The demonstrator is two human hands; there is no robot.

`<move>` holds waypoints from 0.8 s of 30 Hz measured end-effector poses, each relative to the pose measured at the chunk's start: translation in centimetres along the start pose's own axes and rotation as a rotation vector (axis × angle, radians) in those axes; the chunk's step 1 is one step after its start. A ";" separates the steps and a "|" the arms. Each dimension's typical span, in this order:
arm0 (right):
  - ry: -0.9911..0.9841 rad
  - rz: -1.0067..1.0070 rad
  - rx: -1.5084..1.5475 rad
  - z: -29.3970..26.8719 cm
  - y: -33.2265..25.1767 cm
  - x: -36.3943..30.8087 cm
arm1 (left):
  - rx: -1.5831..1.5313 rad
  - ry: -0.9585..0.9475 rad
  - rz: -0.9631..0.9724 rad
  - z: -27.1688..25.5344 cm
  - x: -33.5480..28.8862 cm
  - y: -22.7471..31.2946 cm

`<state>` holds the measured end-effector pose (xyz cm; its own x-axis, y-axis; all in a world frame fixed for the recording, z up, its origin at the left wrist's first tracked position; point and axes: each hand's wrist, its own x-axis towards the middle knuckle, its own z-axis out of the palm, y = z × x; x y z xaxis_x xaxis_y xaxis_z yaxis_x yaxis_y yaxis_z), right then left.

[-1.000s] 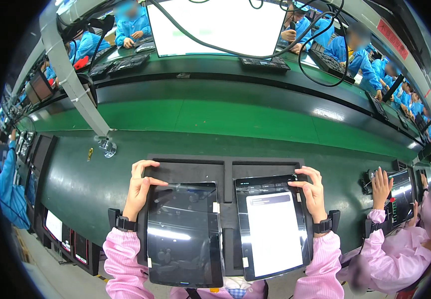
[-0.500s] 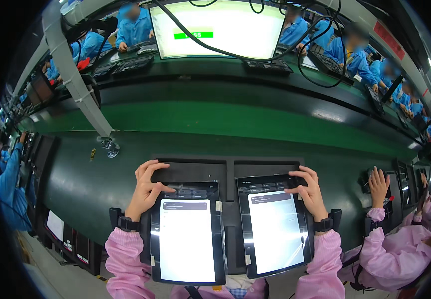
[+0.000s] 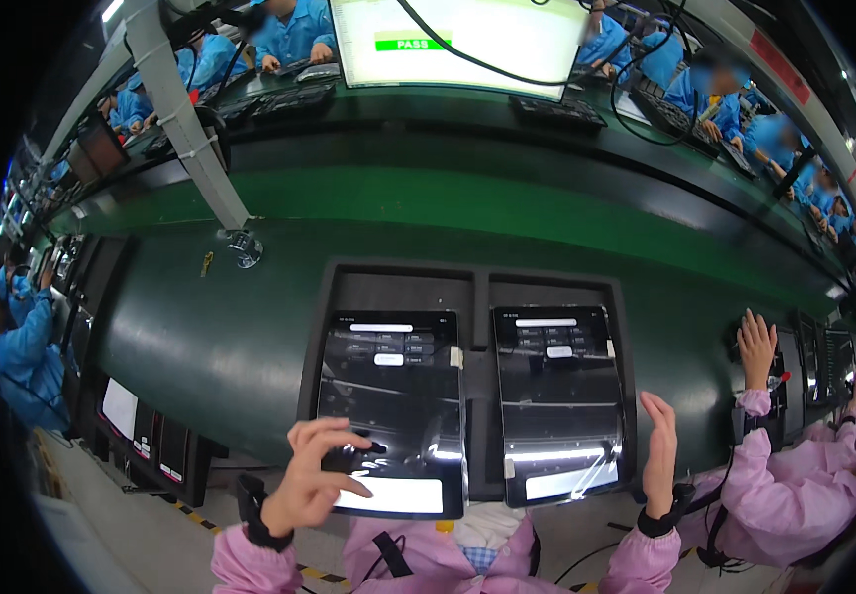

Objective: Testing the software and screen functionality of two tablet devices on a manufacturing assembly line.

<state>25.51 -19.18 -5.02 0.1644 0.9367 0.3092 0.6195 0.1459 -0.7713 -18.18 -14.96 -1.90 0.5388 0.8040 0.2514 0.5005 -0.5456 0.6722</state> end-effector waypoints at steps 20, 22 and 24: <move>-0.164 0.107 0.239 1.1 0.3 -3.6 | 0.299 -0.015 -0.038 5.6 -1.1 4.9; -0.158 0.094 0.234 1.1 0.4 -3.6 | 0.288 0.098 -0.075 5.1 -1.3 5.0; -0.160 0.069 0.225 1.2 0.5 -3.6 | 0.315 0.127 -0.049 4.3 -1.3 4.9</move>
<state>24.30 -22.06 -7.20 0.0660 0.9826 0.1737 0.4225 0.1302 -0.8970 -13.53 -19.65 -1.95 0.4301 0.8432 0.3224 0.7188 -0.5360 0.4428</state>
